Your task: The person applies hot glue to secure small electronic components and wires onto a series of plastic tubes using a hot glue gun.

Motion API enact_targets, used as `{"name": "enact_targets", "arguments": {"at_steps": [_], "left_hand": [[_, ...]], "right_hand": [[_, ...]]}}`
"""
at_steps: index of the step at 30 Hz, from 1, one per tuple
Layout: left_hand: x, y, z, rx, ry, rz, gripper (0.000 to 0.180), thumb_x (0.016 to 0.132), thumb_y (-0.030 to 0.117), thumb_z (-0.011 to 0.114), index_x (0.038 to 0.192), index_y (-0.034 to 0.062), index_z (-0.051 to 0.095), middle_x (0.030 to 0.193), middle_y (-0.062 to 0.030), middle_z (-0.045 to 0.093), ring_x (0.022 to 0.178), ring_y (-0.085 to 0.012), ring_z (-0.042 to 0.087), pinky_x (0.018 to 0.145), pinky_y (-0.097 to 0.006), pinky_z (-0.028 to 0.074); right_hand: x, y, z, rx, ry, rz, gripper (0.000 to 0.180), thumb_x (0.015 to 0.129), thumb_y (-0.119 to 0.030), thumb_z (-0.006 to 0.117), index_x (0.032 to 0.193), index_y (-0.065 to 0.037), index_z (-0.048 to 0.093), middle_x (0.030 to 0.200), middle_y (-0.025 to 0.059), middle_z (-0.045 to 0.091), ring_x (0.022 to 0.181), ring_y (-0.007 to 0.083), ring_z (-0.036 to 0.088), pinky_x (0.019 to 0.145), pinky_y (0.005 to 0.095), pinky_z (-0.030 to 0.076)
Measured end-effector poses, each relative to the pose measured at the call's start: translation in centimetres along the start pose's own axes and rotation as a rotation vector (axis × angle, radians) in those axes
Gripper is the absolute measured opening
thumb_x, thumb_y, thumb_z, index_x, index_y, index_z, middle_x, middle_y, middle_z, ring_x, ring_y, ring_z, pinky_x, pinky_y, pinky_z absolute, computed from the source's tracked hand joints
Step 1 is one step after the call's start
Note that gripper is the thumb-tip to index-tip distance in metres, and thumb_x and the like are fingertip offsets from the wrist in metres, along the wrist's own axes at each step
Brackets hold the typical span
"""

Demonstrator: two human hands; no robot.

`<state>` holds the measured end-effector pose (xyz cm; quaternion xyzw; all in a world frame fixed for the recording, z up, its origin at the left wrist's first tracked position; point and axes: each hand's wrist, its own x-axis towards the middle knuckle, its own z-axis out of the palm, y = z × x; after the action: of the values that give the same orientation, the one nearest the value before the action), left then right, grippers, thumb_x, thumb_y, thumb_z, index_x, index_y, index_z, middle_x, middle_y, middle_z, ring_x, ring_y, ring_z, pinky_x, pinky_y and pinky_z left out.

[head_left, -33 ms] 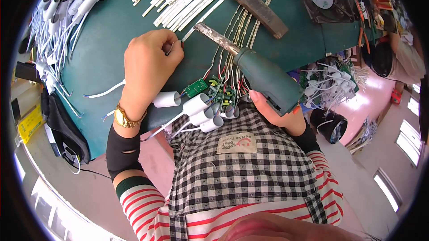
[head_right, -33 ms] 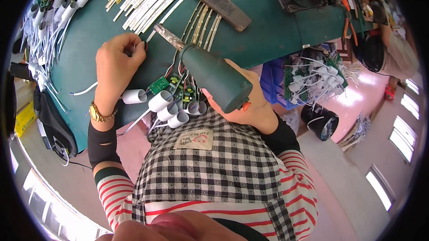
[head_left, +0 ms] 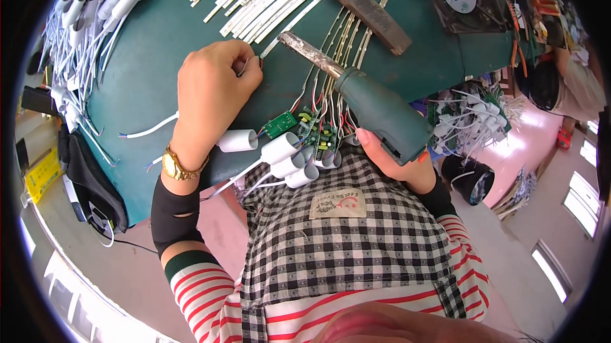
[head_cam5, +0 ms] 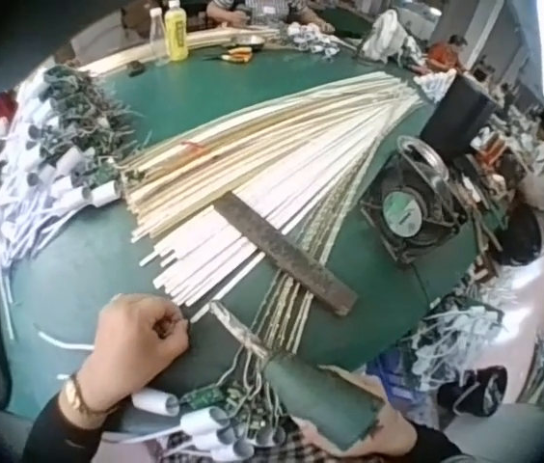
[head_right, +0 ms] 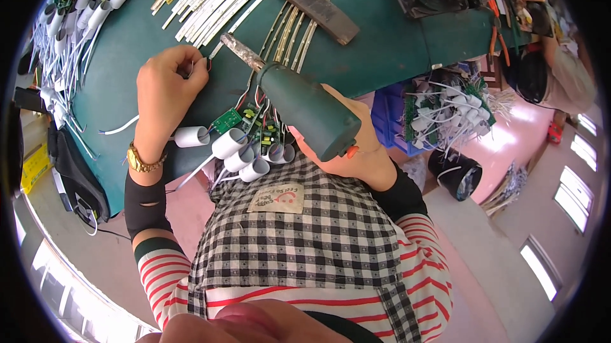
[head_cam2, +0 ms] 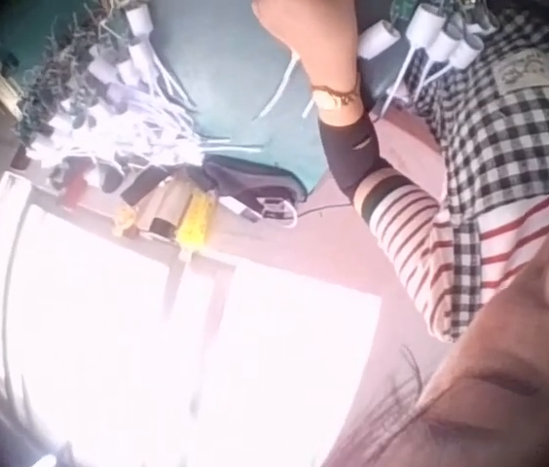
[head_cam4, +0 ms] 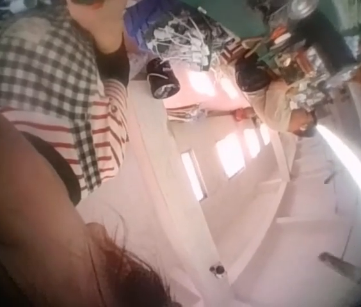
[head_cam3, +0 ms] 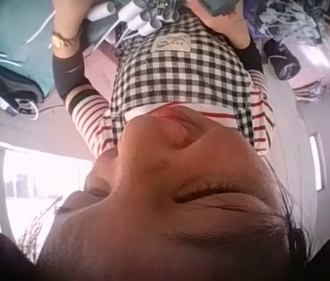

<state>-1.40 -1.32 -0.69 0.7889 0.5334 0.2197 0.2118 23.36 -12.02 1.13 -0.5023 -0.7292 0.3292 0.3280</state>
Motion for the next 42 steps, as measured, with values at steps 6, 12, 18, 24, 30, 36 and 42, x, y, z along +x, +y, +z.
{"name": "enact_targets", "arguments": {"at_steps": [6, 12, 18, 24, 30, 36, 42], "left_hand": [[0.2, -0.5, 0.5, -0.010, 0.010, 0.049, 0.007, 0.073, 0.011, 0.069, 0.072, 0.0053, 0.065, 0.065, -0.0082, 0.063, 0.059, -0.0268, 0.059, 0.060, -0.036, 0.047], [0.0, -0.4, 0.3, 0.011, 0.010, 0.057, 0.008, 0.074, 0.007, 0.069, 0.073, 0.0028, 0.063, 0.063, -0.0069, 0.058, 0.056, -0.0195, 0.054, 0.057, -0.032, 0.044], [0.1, -0.3, 0.2, -0.003, 0.003, 0.073, 0.008, 0.074, 0.008, 0.068, 0.074, 0.0046, 0.061, 0.064, -0.0060, 0.057, 0.058, -0.0209, 0.053, 0.062, -0.033, 0.043], [0.2, -0.6, 0.3, 0.044, 0.023, 0.125, 0.007, 0.075, 0.007, 0.067, 0.075, 0.0037, 0.061, 0.062, -0.0055, 0.057, 0.055, -0.0175, 0.053, 0.059, -0.031, 0.043], [0.2, -0.1, 0.0, -0.069, 0.004, -0.127, 0.009, 0.075, 0.012, 0.069, 0.075, 0.0049, 0.064, 0.062, -0.0073, 0.062, 0.055, -0.0253, 0.060, 0.054, -0.034, 0.048], [0.3, -0.2, 0.1, -0.058, -0.008, -0.090, 0.008, 0.076, 0.008, 0.069, 0.079, 0.0013, 0.066, 0.059, -0.0052, 0.057, 0.052, -0.0107, 0.051, 0.052, -0.026, 0.043], [0.3, -0.3, 0.3, -0.041, -0.005, -0.086, 0.008, 0.075, 0.008, 0.069, 0.080, 0.0012, 0.066, 0.060, -0.0061, 0.057, 0.052, -0.0117, 0.052, 0.053, -0.026, 0.043]], "right_hand": [[-0.2, -0.2, 0.0, 0.062, 0.031, 0.022, 0.021, 0.078, -0.003, 0.070, 0.097, 0.000, 0.064, 0.093, 0.0107, 0.065, 0.075, 0.0240, 0.066, 0.067, 0.0301, 0.052], [-1.5, 0.0, 0.5, 0.245, 0.005, 0.206, 0.016, 0.076, -0.001, 0.070, 0.091, 0.000, 0.066, 0.085, 0.0097, 0.068, 0.074, 0.0249, 0.066, 0.067, 0.0309, 0.053], [-1.5, 0.6, 0.8, 0.188, -0.039, -0.029, 0.015, 0.086, -0.001, 0.062, 0.101, 0.001, 0.059, 0.088, 0.0058, 0.060, 0.074, 0.0134, 0.057, 0.067, 0.0268, 0.046], [-1.1, 0.3, 0.5, 0.222, -0.078, -0.006, 0.017, 0.085, 0.000, 0.062, 0.102, 0.001, 0.058, 0.088, 0.0058, 0.060, 0.075, 0.0134, 0.056, 0.068, 0.0269, 0.046], [-0.8, -0.7, 1.0, 0.324, 0.000, 0.219, 0.014, 0.073, -0.002, 0.071, 0.087, -0.002, 0.068, 0.080, 0.0080, 0.068, 0.066, 0.0236, 0.065, 0.060, 0.0313, 0.052], [-0.8, -0.7, 1.0, 0.319, -0.009, 0.238, 0.012, 0.074, -0.002, 0.072, 0.086, -0.003, 0.068, 0.076, 0.0079, 0.068, 0.064, 0.0231, 0.065, 0.058, 0.0309, 0.051], [0.0, -1.4, 1.1, 0.307, 0.013, 0.234, 0.011, 0.075, -0.003, 0.073, 0.084, -0.003, 0.067, 0.076, 0.0081, 0.068, 0.063, 0.0230, 0.065, 0.057, 0.0289, 0.050]]}}
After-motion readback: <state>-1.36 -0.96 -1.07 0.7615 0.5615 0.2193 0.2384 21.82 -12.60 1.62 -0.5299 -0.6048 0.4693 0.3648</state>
